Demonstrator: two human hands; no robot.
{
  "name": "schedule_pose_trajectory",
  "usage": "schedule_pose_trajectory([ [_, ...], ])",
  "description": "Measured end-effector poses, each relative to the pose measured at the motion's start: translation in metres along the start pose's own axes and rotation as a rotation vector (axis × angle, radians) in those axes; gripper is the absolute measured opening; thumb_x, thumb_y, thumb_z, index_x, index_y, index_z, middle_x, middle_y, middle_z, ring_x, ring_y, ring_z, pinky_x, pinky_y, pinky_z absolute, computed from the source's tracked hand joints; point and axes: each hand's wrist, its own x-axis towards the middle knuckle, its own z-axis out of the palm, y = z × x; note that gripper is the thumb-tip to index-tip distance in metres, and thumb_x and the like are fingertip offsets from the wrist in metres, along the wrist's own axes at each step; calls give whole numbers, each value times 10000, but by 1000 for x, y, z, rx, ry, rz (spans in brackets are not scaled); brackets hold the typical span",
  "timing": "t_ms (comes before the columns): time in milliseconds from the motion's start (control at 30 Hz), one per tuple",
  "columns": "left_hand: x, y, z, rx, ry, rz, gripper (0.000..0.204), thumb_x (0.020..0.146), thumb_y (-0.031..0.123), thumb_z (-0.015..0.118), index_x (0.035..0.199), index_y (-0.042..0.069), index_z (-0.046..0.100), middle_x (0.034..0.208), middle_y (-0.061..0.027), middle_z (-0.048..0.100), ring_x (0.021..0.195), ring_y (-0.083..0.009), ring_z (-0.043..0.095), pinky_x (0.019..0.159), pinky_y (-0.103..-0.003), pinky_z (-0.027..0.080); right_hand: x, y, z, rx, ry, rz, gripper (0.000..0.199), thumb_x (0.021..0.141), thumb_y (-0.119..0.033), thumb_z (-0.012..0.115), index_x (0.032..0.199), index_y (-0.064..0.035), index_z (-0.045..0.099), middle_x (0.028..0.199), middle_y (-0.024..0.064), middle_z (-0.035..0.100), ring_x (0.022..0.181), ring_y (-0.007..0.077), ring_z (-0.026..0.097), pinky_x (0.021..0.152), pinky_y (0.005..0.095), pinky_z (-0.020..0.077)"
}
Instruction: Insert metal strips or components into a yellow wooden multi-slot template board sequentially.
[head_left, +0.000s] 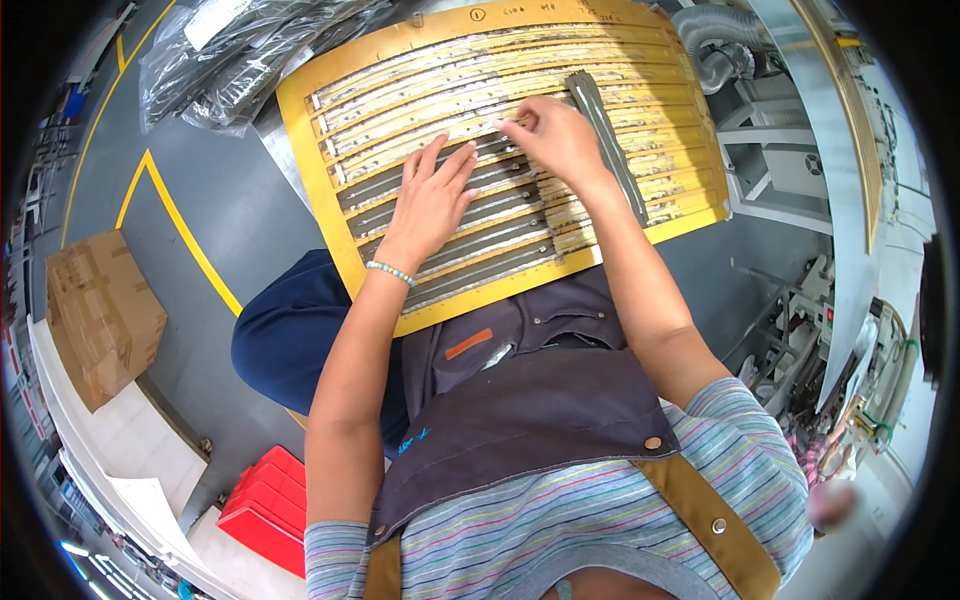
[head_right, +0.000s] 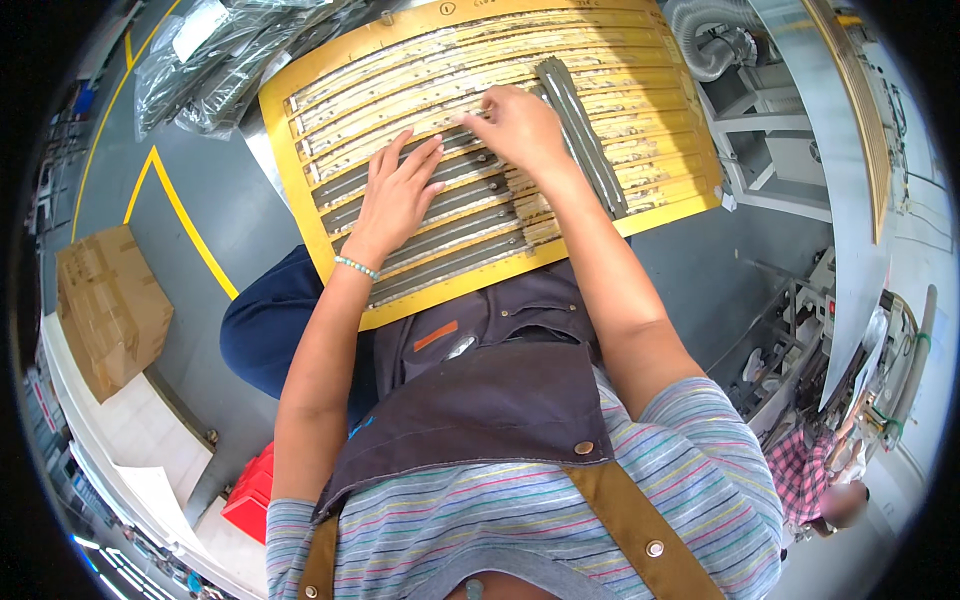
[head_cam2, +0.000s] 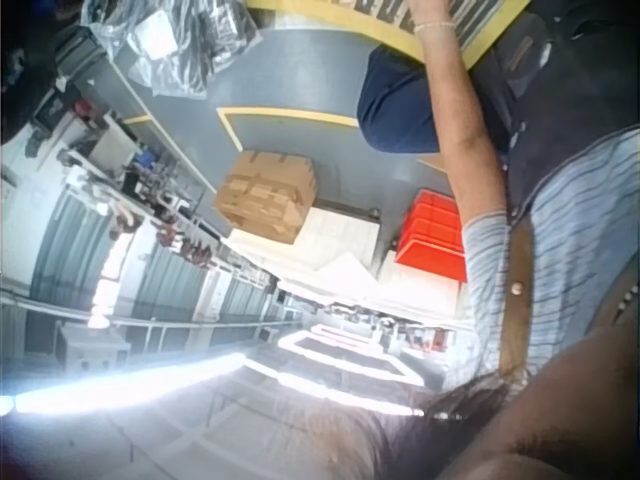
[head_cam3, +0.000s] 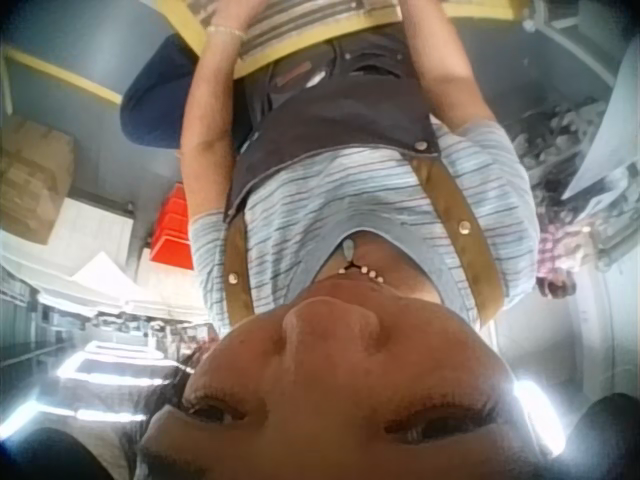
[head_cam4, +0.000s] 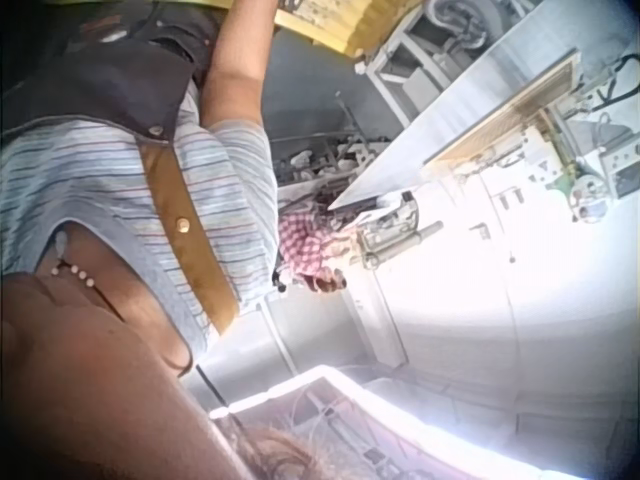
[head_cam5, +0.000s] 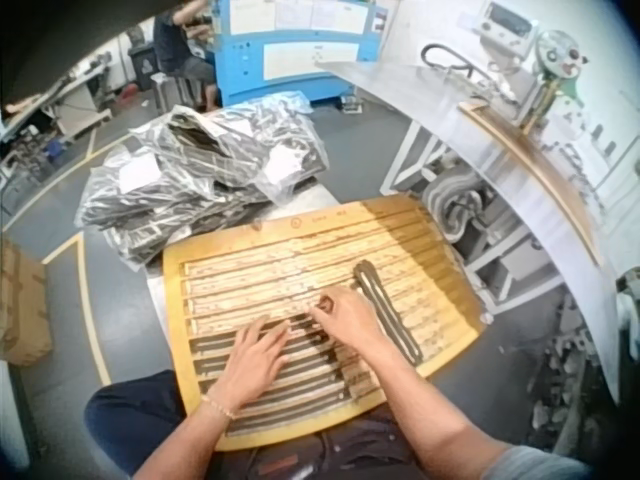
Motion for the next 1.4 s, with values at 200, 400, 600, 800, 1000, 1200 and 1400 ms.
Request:
schedule_pose_trajectory([
  [200, 22, 6, 11, -4, -32, 68, 514, 1016, 313, 697, 1471, 79, 650, 1593, -22, 552, 1549, -325, 375, 1260, -499, 308, -38, 50, -35, 103, 122, 47, 309, 962, -345, 771, 950, -36, 754, 865, 117, 716, 765, 289, 689, 699, 411, 540],
  [400, 42, 12, 25, 66, -29, 125, 514, 1022, 329, 685, 1474, 89, 643, 1548, -32, 570, 1530, -322, 396, 1260, -495, 312, -71, 69, -53, 124, 101, 160, 239, 967, -259, 769, 972, -20, 762, 849, 119, 704, 723, 259, 656, 686, 389, 525],
  [600, 47, 23, 26, 132, -64, 114, 484, 1063, 335, 612, 1474, 79, 633, 1604, -18, 521, 1537, -329, 389, 1267, -517, 303, -68, 68, -47, 121, 190, 82, 196, 963, -234, 769, 986, -40, 767, 892, 116, 713, 793, 278, 699, 722, 395, 548],
  [800, -23, -14, -17, 45, -34, -42, 442, 1049, 252, 634, 1457, 85, 655, 1621, -11, 541, 1549, -332, 379, 1262, -519, 307, -51, 82, -25, -150, 293, 9, 248, 953, -264, 782, 1068, -47, 746, 977, 106, 710, 888, 328, 700, 764, 441, 557],
  [1000, -106, -57, -72, 122, -32, -236, 381, 1023, 123, 653, 1395, 54, 703, 1554, -28, 614, 1507, -354, 447, 1232, -495, 343, -36, 97, -9, -62, 407, 182, 242, 945, -273, 796, 1052, -66, 731, 958, 112, 699, 859, 327, 693, 749, 454, 550],
  [1200, -99, -32, -85, 2, 160, -313, 258, 1004, 98, 679, 1240, 28, 757, 1436, -94, 684, 1459, -368, 500, 1208, -486, 376, -22, 138, -19, 428, 354, 214, 173, 1010, -188, 743, 932, -35, 721, 1059, 70, 774, 872, 193, 728, 822, 339, 557],
  [1400, -60, 53, -49, -1320, 135, -627, 409, 1107, 239, 638, 1450, 16, 633, 1347, -111, 717, 1102, -173, 712, 959, -308, 573, -53, 54, -56, 1033, -65, 94, 123, 1149, -150, 532, 1060, -80, 580, 969, 51, 697, 830, 129, 652, 878, 304, 550],
])
